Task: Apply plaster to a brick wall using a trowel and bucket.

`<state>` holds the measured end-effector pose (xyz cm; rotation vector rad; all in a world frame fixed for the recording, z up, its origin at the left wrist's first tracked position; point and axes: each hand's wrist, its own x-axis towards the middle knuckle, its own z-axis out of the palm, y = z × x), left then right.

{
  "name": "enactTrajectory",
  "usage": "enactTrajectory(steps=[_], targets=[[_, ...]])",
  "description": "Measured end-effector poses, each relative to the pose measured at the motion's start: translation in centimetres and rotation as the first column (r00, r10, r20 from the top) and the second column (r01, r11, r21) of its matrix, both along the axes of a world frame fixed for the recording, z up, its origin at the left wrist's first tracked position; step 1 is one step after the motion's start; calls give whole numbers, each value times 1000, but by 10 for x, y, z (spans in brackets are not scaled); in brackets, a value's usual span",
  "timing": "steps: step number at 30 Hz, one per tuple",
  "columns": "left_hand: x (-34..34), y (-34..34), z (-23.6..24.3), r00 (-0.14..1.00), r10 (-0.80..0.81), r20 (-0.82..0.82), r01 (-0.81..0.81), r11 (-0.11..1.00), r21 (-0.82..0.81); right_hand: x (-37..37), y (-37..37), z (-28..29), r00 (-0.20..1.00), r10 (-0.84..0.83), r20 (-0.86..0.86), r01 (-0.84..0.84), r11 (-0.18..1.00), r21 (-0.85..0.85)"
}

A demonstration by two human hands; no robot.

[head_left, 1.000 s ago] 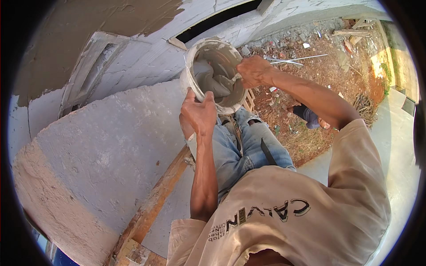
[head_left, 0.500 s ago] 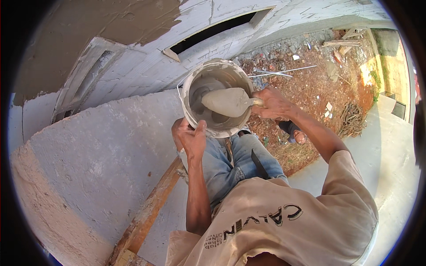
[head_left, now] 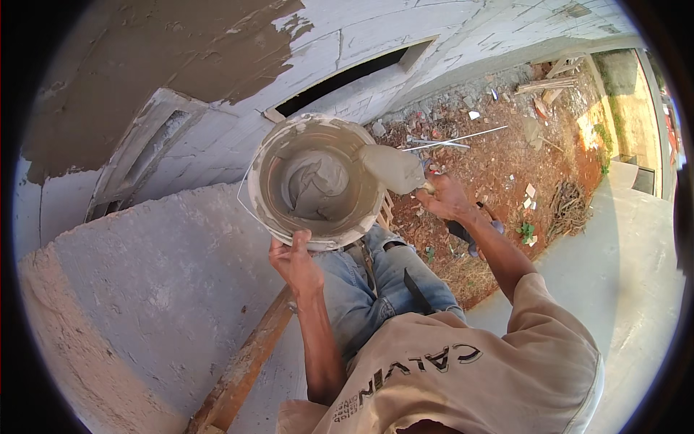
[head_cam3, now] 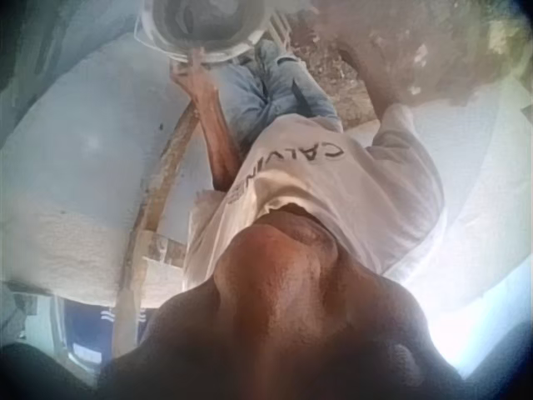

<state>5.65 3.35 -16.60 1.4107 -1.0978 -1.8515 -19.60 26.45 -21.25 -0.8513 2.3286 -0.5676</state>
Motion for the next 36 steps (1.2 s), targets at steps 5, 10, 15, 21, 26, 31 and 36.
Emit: enactTrajectory(steps=[5, 10, 15, 21, 26, 31, 36], targets=[[11, -2, -3, 979, 143, -146, -140, 990, 26, -13, -21, 20, 995, -95, 18, 97, 982, -159], [8, -2, 2, 951, 185, -248, -157, 979, 127, -34, -55, 19, 996, -74, -47, 64, 979, -193], [8, 4, 19, 923, 214, -320, -170, 973, 159, -71, -131, 94, 1000, 11, 6, -9, 962, -273], [34, 5, 42, 913, 272, -304, -229, 959, 169, -135, -191, 142, 984, 121, -133, -163, 909, -384], [66, 5, 27, 918, 283, -276, -260, 958, 118, -204, -225, 120, 829, 169, -534, -267, 957, -112], [70, 2, 40, 920, 295, -259, -271, 955, 123, -249, -262, 177, 794, 273, -544, -356, 933, -51], [80, 7, 36, 933, 249, -258, -241, 968, 63, -238, -260, 205, 866, 156, -474, -301, 921, -247]])
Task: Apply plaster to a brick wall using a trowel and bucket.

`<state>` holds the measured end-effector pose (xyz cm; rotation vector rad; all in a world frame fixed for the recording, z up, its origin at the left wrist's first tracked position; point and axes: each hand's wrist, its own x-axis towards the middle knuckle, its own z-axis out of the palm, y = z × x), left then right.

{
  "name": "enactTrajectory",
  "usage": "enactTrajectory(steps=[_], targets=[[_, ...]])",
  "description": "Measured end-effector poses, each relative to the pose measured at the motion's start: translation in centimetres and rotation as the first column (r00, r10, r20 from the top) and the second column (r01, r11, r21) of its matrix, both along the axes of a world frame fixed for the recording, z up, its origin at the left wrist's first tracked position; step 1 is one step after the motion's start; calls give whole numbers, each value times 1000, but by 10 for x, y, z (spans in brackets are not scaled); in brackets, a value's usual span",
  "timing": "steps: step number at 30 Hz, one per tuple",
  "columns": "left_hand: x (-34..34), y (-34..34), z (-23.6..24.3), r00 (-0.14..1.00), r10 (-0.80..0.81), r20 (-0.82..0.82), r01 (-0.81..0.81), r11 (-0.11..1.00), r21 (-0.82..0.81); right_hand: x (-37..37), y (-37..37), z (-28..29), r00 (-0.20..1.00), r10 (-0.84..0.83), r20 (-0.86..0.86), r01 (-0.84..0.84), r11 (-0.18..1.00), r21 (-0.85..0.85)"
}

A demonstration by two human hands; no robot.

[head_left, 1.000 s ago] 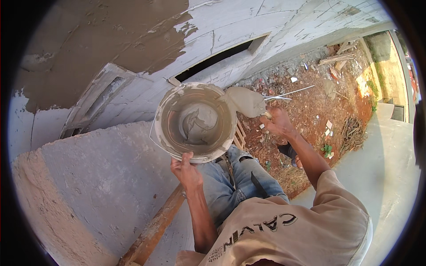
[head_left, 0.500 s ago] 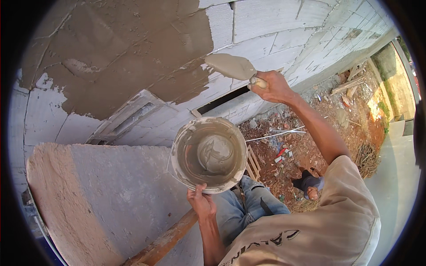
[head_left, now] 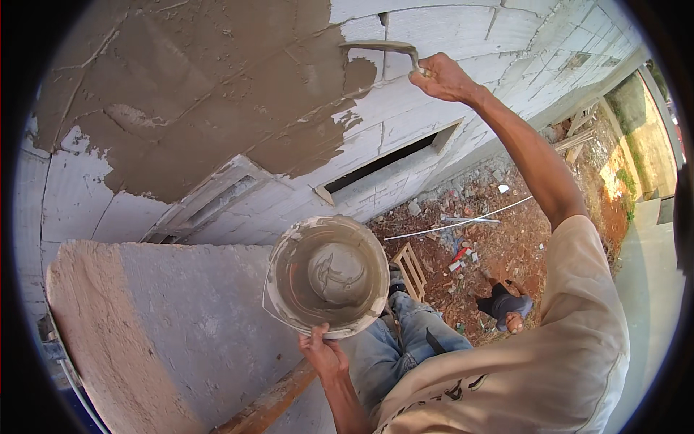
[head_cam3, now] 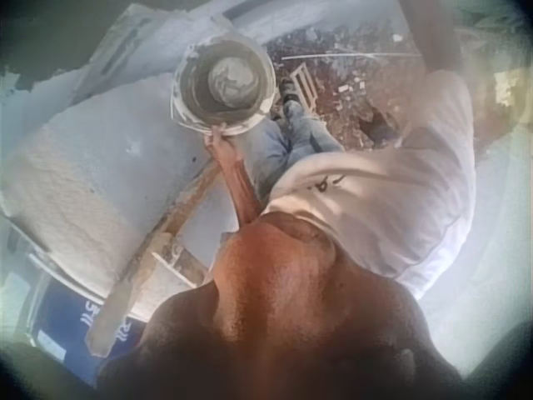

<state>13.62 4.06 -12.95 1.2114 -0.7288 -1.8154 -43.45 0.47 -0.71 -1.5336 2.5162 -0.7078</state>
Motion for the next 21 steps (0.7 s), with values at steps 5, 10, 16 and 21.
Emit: enactTrajectory(steps=[5, 10, 16, 21], targets=[[-26, -2, 33, 995, 84, -54, -81, 995, 53, -6, 2, -48, 990, 53, -132, -26, 980, 198], [-2, -3, 18, 1000, 3, -12, -3, 1000, -23, 5, -16, -1, 989, 64, -131, -44, 987, 153], [-7, -4, 37, 999, 20, -28, -21, 999, -41, -22, -31, 84, 973, 132, -188, -129, 991, 31], [-1, -2, 52, 986, 144, -79, -145, 989, 4, -37, -20, 144, 993, -15, -113, 15, 1000, 2]])
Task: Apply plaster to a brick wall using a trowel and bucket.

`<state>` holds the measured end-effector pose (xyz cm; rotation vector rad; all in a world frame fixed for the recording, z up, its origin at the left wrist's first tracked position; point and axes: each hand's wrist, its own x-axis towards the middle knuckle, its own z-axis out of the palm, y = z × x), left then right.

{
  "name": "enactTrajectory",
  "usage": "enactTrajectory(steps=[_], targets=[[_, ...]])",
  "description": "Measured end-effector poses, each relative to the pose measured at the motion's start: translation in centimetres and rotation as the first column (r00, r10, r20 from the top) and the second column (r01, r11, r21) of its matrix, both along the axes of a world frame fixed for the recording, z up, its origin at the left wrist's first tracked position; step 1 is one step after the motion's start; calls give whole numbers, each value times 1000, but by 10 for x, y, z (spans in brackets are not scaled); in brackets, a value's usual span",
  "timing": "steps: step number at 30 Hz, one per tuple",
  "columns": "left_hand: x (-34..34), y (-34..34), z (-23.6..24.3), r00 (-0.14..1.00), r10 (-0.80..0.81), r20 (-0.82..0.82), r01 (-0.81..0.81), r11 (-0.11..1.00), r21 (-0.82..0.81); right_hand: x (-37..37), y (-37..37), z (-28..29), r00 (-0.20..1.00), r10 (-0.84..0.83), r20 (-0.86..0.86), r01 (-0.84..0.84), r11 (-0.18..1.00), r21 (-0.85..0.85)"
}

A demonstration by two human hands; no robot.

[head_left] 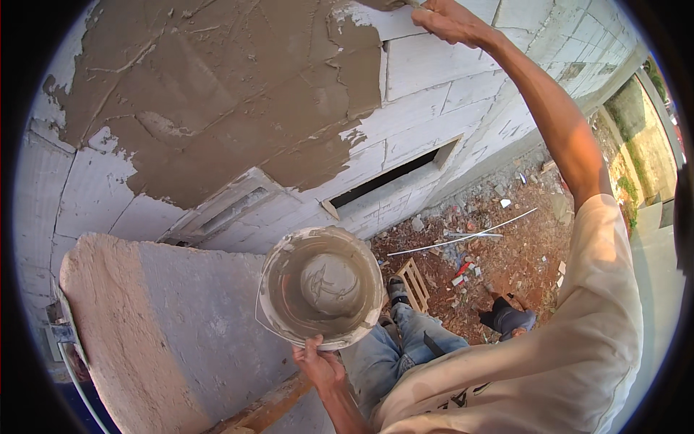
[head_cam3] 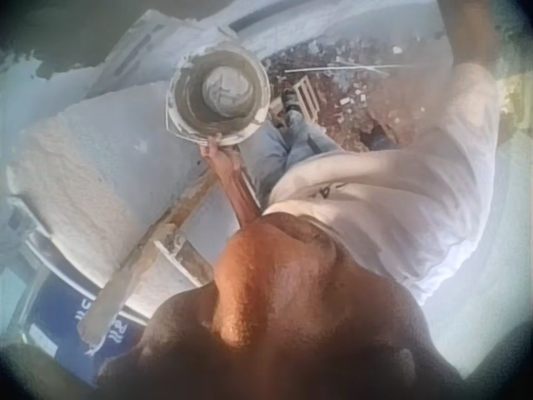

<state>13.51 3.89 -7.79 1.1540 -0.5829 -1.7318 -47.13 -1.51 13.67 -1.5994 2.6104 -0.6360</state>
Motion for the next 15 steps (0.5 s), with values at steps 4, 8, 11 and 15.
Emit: enactTrajectory(steps=[4, 8, 11, 15], targets=[[18, 5, 5, 1000, 6, 31, -5, 1000, -22, 18, 17, -32, 999, 52, 7, -50, 984, -170], [23, 3, -2, 998, 22, 53, -20, 999, -30, 48, 12, -143, 956, 121, -269, -44, 960, 276], [23, 5, 9, 997, -8, 71, 11, 999, -33, 49, 5, -190, 951, 142, -274, -42, 939, 342], [27, 13, 16, 995, 47, 90, -45, 999, -19, 55, -10, -160, 944, 100, -316, -37, 979, 201]])
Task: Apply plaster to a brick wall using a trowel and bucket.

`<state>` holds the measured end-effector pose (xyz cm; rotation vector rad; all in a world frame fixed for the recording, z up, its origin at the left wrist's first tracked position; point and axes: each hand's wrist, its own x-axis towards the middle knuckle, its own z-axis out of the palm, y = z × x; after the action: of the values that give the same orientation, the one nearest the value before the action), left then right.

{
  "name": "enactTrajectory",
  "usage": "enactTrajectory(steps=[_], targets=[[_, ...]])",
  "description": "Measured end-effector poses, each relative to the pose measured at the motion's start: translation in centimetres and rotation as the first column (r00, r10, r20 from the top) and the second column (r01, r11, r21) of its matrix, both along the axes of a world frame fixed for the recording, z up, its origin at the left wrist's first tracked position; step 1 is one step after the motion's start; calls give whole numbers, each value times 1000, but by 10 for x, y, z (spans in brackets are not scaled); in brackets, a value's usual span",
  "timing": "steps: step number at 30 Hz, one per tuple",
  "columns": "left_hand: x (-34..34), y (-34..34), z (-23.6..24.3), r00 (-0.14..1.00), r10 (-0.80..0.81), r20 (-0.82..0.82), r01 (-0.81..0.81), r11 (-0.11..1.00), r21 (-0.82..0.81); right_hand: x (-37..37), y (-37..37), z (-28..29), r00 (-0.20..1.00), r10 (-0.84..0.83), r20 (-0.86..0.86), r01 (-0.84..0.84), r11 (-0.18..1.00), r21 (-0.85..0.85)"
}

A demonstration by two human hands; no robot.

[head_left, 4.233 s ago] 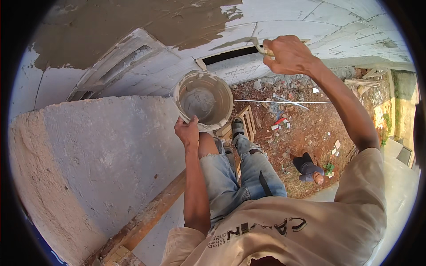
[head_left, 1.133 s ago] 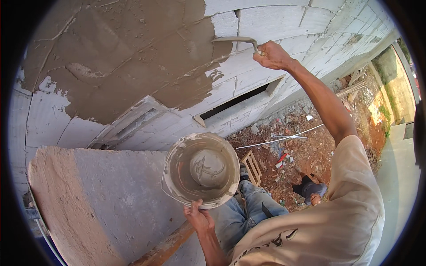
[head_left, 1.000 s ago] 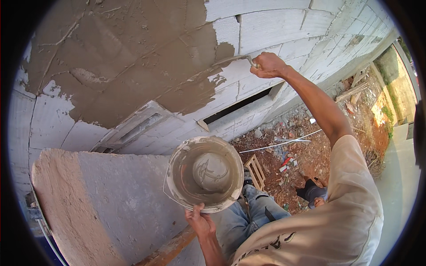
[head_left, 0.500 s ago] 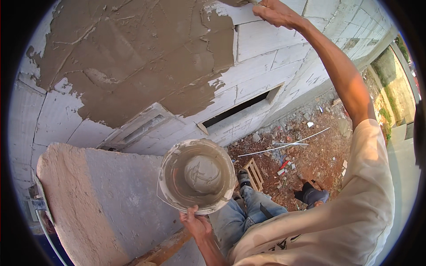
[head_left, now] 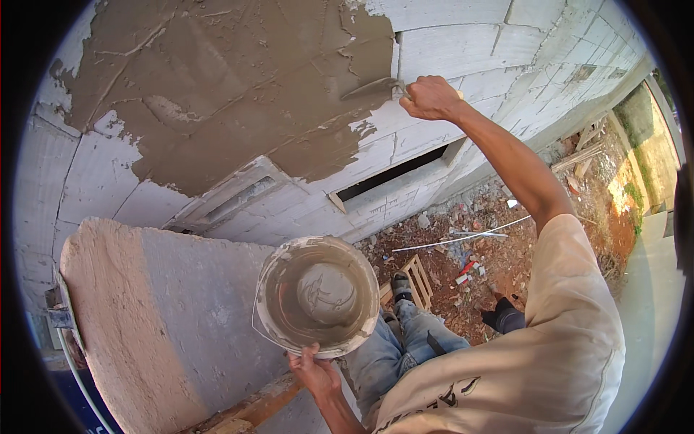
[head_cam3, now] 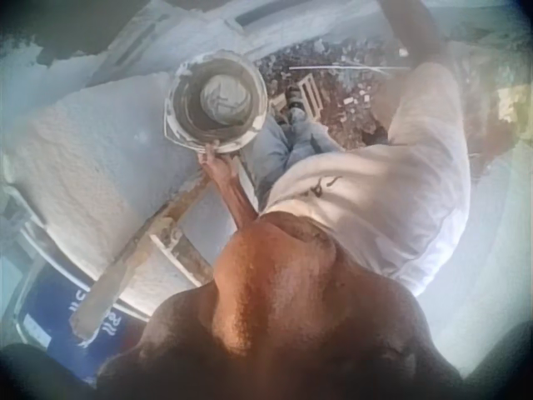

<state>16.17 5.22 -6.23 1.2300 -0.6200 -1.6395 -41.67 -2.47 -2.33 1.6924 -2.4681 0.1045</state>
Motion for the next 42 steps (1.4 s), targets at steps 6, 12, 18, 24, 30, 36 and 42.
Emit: enactTrajectory(steps=[6, 12, 18, 24, 30, 36, 42], targets=[[5, -5, -17, 1000, -17, -5, 16, 1000, -14, 3, -8, 112, 999, 38, 1, -37, 984, -174], [-14, -7, -1, 999, -20, -41, 19, 999, -33, -11, -18, 205, 996, 35, 80, -15, 969, -248], [-17, -7, 11, 998, -49, -42, 47, 998, -49, -22, -3, 266, 822, 136, 554, 28, 960, -278], [-15, 2, 10, 996, -55, -72, 50, 996, -69, -25, 7, 208, 717, 226, 660, 142, 879, -455], [-15, 3, 8, 996, -86, -2, 86, 995, -56, -46, 22, 126, 554, 166, 816, 310, 868, -387], [-19, -14, 12, 996, -69, 57, 71, 997, -42, 55, 101, 14, 430, -205, 879, 319, 946, 65], [-40, -32, -1, 986, -129, 105, 129, 992, 15, 228, 162, -40, 799, 277, 534, -276, 957, -83]])
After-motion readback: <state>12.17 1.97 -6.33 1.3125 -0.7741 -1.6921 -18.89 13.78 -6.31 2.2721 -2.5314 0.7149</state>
